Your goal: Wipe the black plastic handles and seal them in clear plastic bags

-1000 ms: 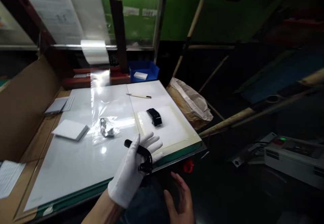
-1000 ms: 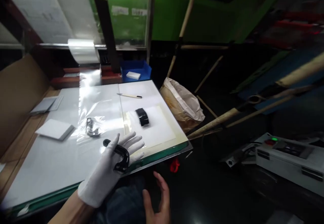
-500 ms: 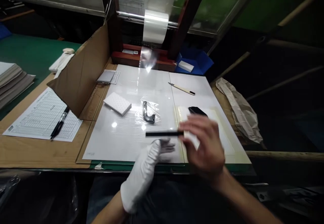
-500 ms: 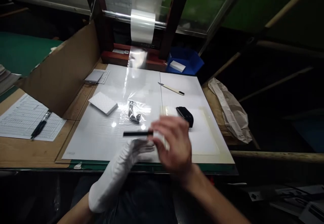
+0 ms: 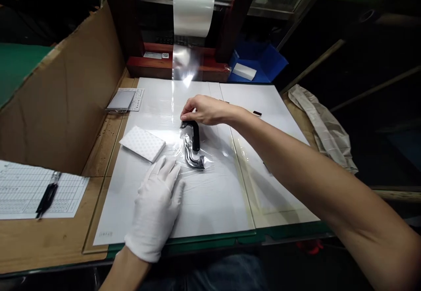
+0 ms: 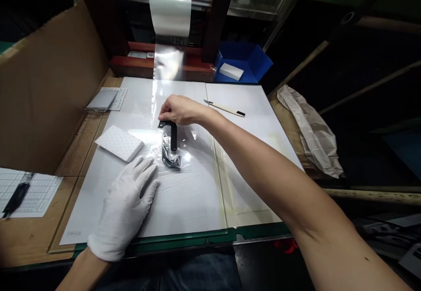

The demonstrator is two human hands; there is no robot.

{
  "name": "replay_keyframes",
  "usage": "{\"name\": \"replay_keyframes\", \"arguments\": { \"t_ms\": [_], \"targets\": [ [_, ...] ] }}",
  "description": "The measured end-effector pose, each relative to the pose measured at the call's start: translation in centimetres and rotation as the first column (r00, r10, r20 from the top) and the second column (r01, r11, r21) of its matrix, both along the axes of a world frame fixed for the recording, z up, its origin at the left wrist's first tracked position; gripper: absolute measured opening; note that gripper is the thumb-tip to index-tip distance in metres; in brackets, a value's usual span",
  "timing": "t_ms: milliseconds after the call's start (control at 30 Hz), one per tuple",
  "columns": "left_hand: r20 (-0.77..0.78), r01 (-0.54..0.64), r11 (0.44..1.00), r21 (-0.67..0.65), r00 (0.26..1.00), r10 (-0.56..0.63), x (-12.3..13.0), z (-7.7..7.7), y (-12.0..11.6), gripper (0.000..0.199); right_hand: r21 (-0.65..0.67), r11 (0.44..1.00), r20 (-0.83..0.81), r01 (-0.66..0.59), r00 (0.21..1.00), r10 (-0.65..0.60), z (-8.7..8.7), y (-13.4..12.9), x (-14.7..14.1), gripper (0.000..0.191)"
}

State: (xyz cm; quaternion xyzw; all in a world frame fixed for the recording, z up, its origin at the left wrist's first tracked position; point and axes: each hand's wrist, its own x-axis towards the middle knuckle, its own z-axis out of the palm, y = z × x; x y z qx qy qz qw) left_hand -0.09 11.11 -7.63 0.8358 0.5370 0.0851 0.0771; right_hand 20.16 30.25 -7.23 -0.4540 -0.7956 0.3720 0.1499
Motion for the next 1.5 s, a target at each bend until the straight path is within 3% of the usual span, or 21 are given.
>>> {"name": "replay_keyframes", "arguments": {
  "t_ms": [67,167,267,333,433,500,567,700,867,1000,1067,1200,1300,1367,1500],
  "targets": [
    [0.033,-0.008,1.0,0.026,0.999,0.008,0.2,0.0,0.2,0.03,-0.009,1.0,-0.012,0.002,1.0,-0.002,-1.2,0.4,-0.5,0.02],
    [0.044,-0.019,0.998,0.055,0.999,0.017,0.3,0.0,0.8,0.023,0.061,0.992,-0.014,0.111,0.994,-0.11,-1.8,-0.5,-0.3,0.027],
    [0.008,-0.049,0.998,0.04,0.999,0.049,0.4,0.0,1.2,0.021,0.159,0.951,-0.014,0.266,0.964,-0.267,-1.0,-3.7,1.3,0.028],
    [-0.047,-0.048,0.998,0.034,0.998,0.049,0.5,0.1,1.3,0.021,0.129,0.938,-0.027,0.322,0.946,-0.322,-0.1,-6.8,2.7,0.022],
    [-0.188,-0.024,0.997,0.073,0.981,0.038,0.8,0.0,1.5,0.023,-0.008,0.967,-0.011,0.255,0.967,-0.255,0.3,-11.9,4.2,0.021],
    [-0.259,0.006,0.996,0.09,0.966,0.017,0.9,-0.1,2.0,0.024,-0.016,0.982,0.02,0.188,0.982,-0.188,-0.2,-14.5,4.3,0.016],
    [-0.284,0.05,0.995,0.086,0.959,-0.023,1.1,-0.2,2.8,0.025,0.042,0.982,0.037,0.183,0.982,-0.185,-1.0,-16.1,3.9,0.007],
    [-0.286,0.135,0.99,0.049,0.951,-0.115,1.1,0.5,3.6,0.023,0.099,0.975,0.007,0.197,0.98,-0.199,-2.0,-17.2,3.2,0.011],
    [-0.259,0.163,0.986,-0.031,0.952,-0.165,-0.1,2.2,0.0,0.023,0.097,0.993,-0.018,0.07,0.997,-0.069,-1.3,-20.3,3.6,0.008],
    [-0.143,0.168,0.953,-0.251,0.967,-0.208,-1.2,3.7,-3.0,0.027,0.059,0.996,-0.046,-0.064,0.997,0.066,-0.3,-22.5,4.3,0.007],
    [-0.058,0.182,0.933,-0.309,0.976,-0.21,-1.2,4.3,-2.8,0.026,0.028,0.997,-0.056,-0.067,0.996,0.069,0.1,-21.6,5.1,0.008],
    [0.066,0.243,0.966,-0.094,0.969,-0.237,0.3,4.8,1.3,0.022,0.038,0.985,-0.003,0.171,0.985,-0.171,0.3,-15.3,8.0,0.022],
    [-0.067,0.26,0.958,-0.124,0.961,-0.269,2.3,4.4,5.5,0.032,0.134,0.926,0.104,0.353,0.924,-0.368,-0.6,-9.2,10.3,0.029],
    [-0.132,0.263,0.945,-0.193,0.948,-0.291,3.4,4.2,7.6,0.026,0.189,0.891,0.19,0.414,0.874,-0.447,-1.7,-5.8,11.5,0.034],
    [-0.187,0.271,0.923,-0.274,0.926,-0.327,4.2,3.8,9.2,0.018,0.2,0.887,0.313,0.416,0.831,-0.46,-4.5,-2.6,13.1,0.035]
  ]
}}
